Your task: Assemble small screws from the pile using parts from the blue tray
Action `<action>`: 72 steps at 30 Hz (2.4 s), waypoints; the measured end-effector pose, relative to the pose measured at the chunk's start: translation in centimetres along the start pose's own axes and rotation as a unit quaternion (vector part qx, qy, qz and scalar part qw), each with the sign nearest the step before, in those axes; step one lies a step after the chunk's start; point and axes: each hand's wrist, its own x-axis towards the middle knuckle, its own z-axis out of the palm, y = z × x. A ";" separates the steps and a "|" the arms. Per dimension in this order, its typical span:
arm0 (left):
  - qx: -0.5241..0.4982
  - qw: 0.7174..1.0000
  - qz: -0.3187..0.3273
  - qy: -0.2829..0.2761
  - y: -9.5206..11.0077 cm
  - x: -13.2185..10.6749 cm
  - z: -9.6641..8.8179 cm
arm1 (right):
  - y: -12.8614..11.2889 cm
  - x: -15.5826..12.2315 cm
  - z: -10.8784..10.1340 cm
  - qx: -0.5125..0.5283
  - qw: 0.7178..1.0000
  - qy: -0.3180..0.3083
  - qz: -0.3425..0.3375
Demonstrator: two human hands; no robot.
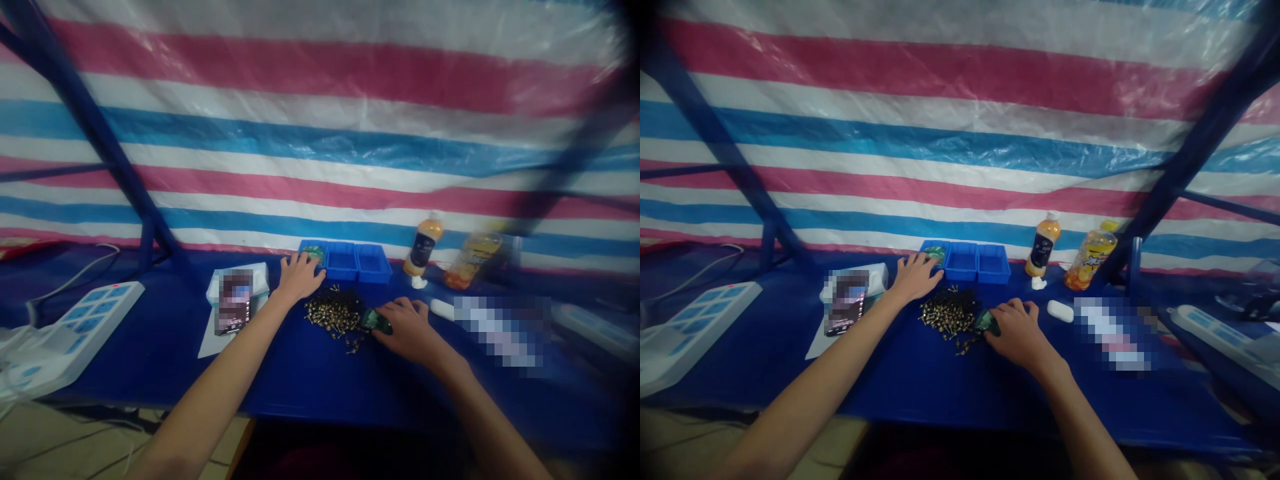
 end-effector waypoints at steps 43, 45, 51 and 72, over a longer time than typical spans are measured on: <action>-0.583 0.810 -0.062 -0.014 4.0 -3.1 -1.3 | -4.4 9.4 3.5 0.589 0.787 0.157 0.098; -0.583 0.809 -0.068 -0.008 3.9 -3.1 -1.1 | -4.4 9.3 3.5 0.589 0.788 0.155 0.094; -0.602 0.795 -0.073 -0.018 3.8 -3.0 -0.8 | -4.5 9.3 3.5 0.588 0.787 0.165 0.089; -0.598 0.798 -0.063 -0.041 4.2 -3.2 -1.0 | -4.9 9.1 3.5 0.584 0.780 0.194 0.115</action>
